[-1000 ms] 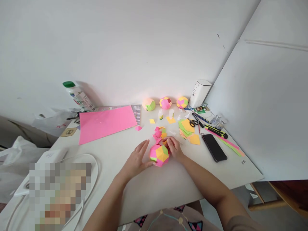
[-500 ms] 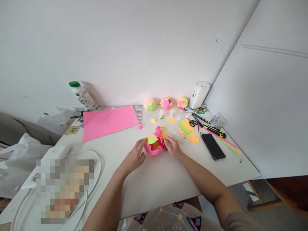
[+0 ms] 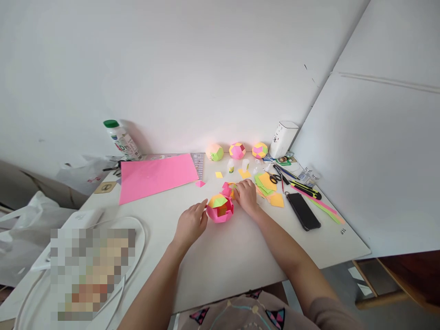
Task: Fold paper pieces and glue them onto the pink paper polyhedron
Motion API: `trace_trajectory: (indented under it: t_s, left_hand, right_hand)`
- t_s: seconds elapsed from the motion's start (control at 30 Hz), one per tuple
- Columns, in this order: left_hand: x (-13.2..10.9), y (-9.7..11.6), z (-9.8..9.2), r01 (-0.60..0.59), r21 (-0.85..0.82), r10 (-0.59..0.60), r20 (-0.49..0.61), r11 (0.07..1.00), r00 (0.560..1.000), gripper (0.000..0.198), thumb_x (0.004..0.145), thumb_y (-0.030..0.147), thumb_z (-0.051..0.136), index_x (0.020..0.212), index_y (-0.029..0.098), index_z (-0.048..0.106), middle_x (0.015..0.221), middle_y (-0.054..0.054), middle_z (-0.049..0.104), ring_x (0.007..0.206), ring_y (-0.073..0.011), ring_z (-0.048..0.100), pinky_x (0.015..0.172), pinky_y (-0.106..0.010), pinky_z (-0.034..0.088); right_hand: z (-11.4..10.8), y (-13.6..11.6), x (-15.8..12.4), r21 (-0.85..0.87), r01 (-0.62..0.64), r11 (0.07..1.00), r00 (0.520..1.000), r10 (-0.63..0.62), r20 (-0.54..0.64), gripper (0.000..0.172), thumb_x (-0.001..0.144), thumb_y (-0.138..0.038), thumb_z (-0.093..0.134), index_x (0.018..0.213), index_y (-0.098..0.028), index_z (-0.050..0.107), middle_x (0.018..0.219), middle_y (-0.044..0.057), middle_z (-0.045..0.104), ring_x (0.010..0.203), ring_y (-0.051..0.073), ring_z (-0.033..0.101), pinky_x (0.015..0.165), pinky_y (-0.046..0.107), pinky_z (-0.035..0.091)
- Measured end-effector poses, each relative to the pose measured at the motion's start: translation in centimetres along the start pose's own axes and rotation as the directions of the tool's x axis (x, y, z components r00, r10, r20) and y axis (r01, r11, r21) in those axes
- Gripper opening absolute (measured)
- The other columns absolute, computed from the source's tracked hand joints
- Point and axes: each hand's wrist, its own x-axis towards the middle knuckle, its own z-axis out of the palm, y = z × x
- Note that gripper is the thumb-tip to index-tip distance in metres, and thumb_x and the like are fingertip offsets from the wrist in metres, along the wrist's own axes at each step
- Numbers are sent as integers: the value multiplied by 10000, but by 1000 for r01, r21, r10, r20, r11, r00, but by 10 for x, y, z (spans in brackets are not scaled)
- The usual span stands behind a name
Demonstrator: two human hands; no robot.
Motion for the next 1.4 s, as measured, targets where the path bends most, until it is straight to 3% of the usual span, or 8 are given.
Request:
trace_trajectory:
  t_s: [0.3, 0.43, 0.7, 0.83, 0.97, 1.1, 1.2, 1.4]
  left_hand:
    - [-4, 11, -4, -16, -108, -8, -225, 994, 974, 299, 756, 93, 366, 833, 169, 645, 591, -8, 595, 545, -142, 538, 498, -240, 378]
    - [-9, 16, -4, -100, -187, 44, -284, 977, 958, 235, 683, 76, 353, 504, 197, 445, 446, 19, 429, 420, -110, 365, 437, -248, 251]
    - [-23, 47, 11, -502, -244, 393, -381, 830, 837, 181, 595, 73, 369, 490, 217, 336, 410, 22, 356, 402, -123, 251, 449, -295, 173]
    - [-28, 58, 19, -555, -179, 477, -343, 812, 809, 174, 610, 74, 387, 509, 216, 401, 436, 9, 402, 408, -128, 296, 441, -292, 192]
    - [-30, 59, 18, -503, -183, 424, -344, 844, 837, 221, 711, 58, 404, 748, 194, 575, 563, -15, 548, 481, -133, 449, 469, -268, 314]
    - [-33, 64, 14, -336, -393, 233, -287, 856, 929, 256, 833, 164, 499, 1083, 180, 553, 810, -59, 634, 610, -133, 546, 551, -258, 435]
    - [-34, 71, 15, -117, -588, 50, -129, 801, 990, 211, 873, 274, 525, 1065, 192, 558, 889, -60, 615, 588, -106, 509, 540, -241, 446]
    - [-33, 76, 17, 130, -802, -130, 66, 583, 989, 243, 847, 386, 581, 727, 174, 579, 729, -25, 575, 610, -108, 488, 546, -228, 422]
  right_hand:
    - [-1, -4, 10, -196, 17, 980, 981, 22, 195, 454, 789, -33, 488, 1171, -255, 591, 990, 102, 605, 934, 241, 495, 787, 350, 331]
    - [-4, -3, 8, -192, 76, 978, 975, -33, 220, 447, 772, -29, 531, 1141, -267, 613, 1075, 92, 598, 990, 239, 483, 879, 378, 310]
    - [-10, 4, 12, -144, 115, 983, 980, -88, 181, 289, 757, 25, 518, 798, -202, 692, 842, 94, 656, 947, 247, 487, 961, 446, 299]
    - [-37, 7, 14, -88, 105, 991, 990, -95, 107, 223, 805, -39, 515, 738, -181, 673, 822, 104, 640, 915, 243, 518, 851, 398, 402]
    - [-77, 2, -8, 276, 124, 953, 992, -116, -44, 103, 839, -155, 540, 796, -182, 629, 1041, 110, 634, 1037, 242, 543, 905, 416, 432]
    - [-93, -14, -47, 793, -176, 583, 935, -154, 321, 113, 856, -300, 569, 855, -188, 559, 758, 26, 646, 673, 152, 622, 668, 330, 528]
    - [-88, -30, -66, 842, -331, 427, 869, -211, 448, 173, 844, -337, 598, 831, -173, 543, 689, 4, 617, 592, 119, 600, 596, 281, 519]
    - [-83, -40, -73, 844, -333, 421, 872, -203, 445, 183, 798, -327, 648, 771, -171, 556, 670, -11, 582, 575, 105, 583, 542, 234, 472]
